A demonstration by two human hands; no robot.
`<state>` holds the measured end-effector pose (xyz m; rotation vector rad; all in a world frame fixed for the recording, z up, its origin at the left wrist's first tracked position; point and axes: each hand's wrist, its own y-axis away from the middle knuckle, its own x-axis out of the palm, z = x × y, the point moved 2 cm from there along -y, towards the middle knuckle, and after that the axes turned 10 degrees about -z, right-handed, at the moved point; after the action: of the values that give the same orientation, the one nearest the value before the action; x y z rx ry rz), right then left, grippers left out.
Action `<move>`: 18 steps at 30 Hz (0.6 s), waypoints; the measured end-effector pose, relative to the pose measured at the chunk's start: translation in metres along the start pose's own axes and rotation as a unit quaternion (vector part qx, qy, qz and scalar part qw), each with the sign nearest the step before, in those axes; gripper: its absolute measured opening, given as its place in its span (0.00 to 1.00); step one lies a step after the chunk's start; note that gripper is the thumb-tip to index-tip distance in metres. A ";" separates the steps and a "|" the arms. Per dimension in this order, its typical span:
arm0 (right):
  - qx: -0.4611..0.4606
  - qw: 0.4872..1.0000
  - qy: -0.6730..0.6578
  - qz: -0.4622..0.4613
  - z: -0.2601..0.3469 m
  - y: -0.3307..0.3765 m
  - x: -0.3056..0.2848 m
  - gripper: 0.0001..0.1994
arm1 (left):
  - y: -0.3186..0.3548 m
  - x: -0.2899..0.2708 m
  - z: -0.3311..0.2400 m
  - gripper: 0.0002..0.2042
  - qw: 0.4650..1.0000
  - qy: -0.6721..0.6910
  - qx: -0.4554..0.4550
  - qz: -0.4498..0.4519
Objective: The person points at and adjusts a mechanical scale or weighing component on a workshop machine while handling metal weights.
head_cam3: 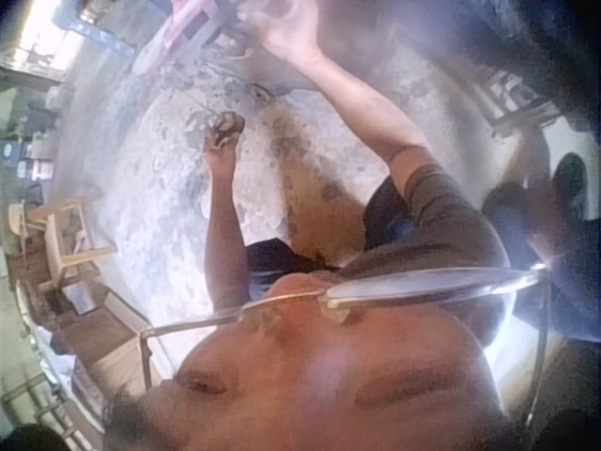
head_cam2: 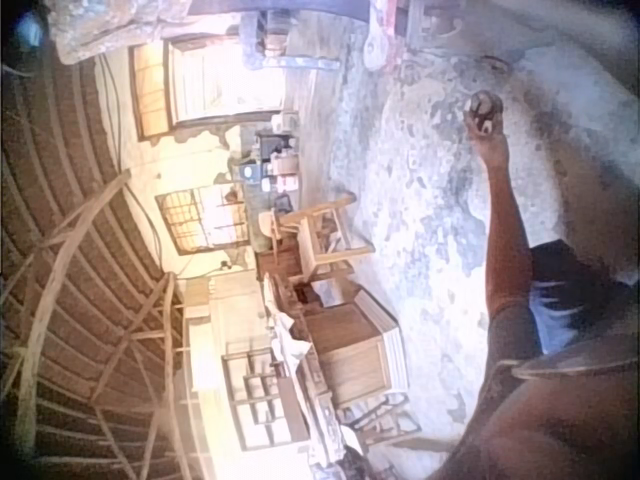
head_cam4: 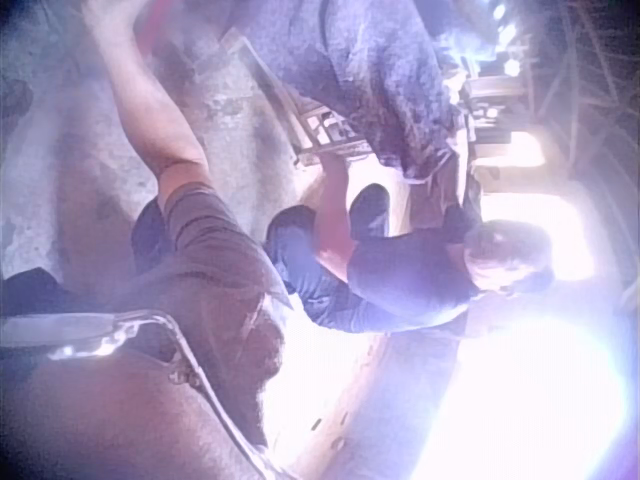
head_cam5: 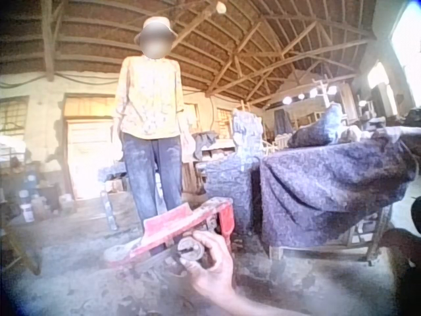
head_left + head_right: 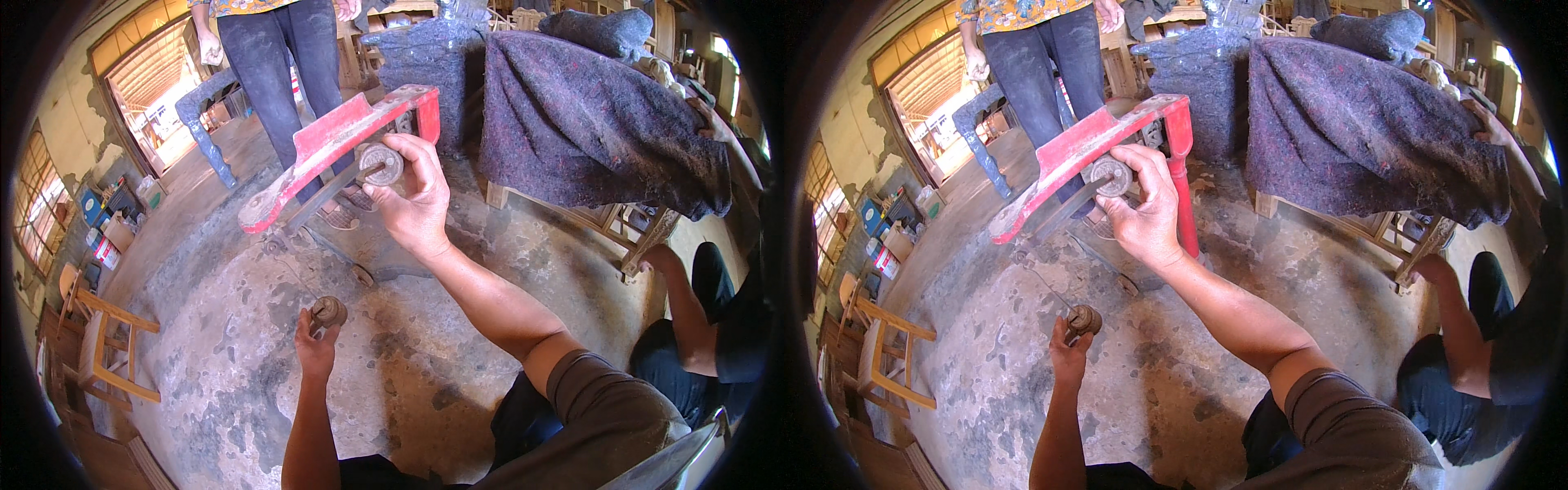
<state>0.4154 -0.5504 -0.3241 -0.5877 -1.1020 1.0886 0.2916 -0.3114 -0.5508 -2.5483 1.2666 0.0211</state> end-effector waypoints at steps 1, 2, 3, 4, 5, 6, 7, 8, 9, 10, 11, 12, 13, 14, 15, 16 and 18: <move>0.002 1.000 -0.001 0.001 0.000 0.000 -0.001 0.30 | 0.000 0.001 -0.002 0.40 1.000 0.004 0.004 0.002; 0.002 1.000 0.001 0.002 -0.001 0.000 -0.001 0.30 | 0.001 0.002 -0.004 0.40 1.000 0.002 -0.003 0.002; 0.002 1.000 0.004 0.004 -0.001 0.000 -0.002 0.30 | 0.002 0.003 -0.006 0.40 1.000 0.000 -0.010 0.002; 0.002 1.000 0.005 0.005 -0.002 0.000 -0.002 0.30 | 0.002 0.003 -0.010 0.40 1.000 -0.003 -0.016 0.001; 0.003 1.000 0.003 0.005 -0.002 0.000 -0.002 0.30 | 0.002 0.003 -0.010 0.40 1.000 -0.008 -0.015 0.000; 0.003 1.000 0.001 0.006 -0.002 0.000 -0.002 0.30 | 0.002 0.003 -0.011 0.39 1.000 -0.014 -0.014 -0.001; 0.004 1.000 -0.001 0.006 -0.001 0.000 -0.001 0.30 | 0.001 0.002 -0.011 0.39 1.000 -0.020 -0.013 -0.002; 0.004 1.000 -0.005 0.006 -0.002 0.000 -0.001 0.30 | 0.001 0.002 -0.009 0.39 1.000 -0.016 -0.011 -0.004; 0.004 1.000 -0.008 0.006 -0.002 0.000 -0.001 0.30 | 0.000 0.002 -0.004 0.39 1.000 -0.013 -0.010 -0.006; 0.005 1.000 -0.011 0.006 -0.003 0.001 -0.001 0.30 | 0.000 0.002 -0.004 0.39 1.000 -0.010 -0.010 -0.008; 0.009 1.000 -0.013 0.007 -0.003 0.001 -0.001 0.30 | 0.000 0.001 -0.003 0.39 1.000 -0.012 -0.005 -0.007; 0.013 1.000 -0.015 0.007 -0.003 0.002 0.000 0.30 | 0.000 0.001 -0.003 0.40 1.000 -0.014 -0.001 -0.006; 0.017 1.000 -0.016 0.007 -0.003 0.002 0.000 0.30 | 0.000 0.001 -0.004 0.40 1.000 -0.016 0.003 -0.005; 0.017 1.000 -0.015 0.008 -0.002 0.002 0.000 0.30 | 0.000 0.001 -0.002 0.40 1.000 -0.018 0.005 -0.004; 0.018 1.000 -0.013 0.008 -0.002 0.002 0.000 0.30 | -0.001 0.001 0.000 0.40 1.000 -0.019 0.007 -0.004; 0.018 1.000 -0.012 0.008 -0.001 0.002 0.000 0.30 | -0.002 0.001 -0.002 0.40 1.000 -0.020 0.009 -0.003; 0.017 1.000 -0.008 0.011 -0.003 0.002 -0.001 0.30 | 0.000 0.001 -0.004 0.40 0.999 -0.034 -0.003 -0.002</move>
<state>0.4176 -0.5501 -0.3276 -0.5664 -1.0918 1.1299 0.2919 -0.3127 -0.5473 -2.5332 1.2372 0.1096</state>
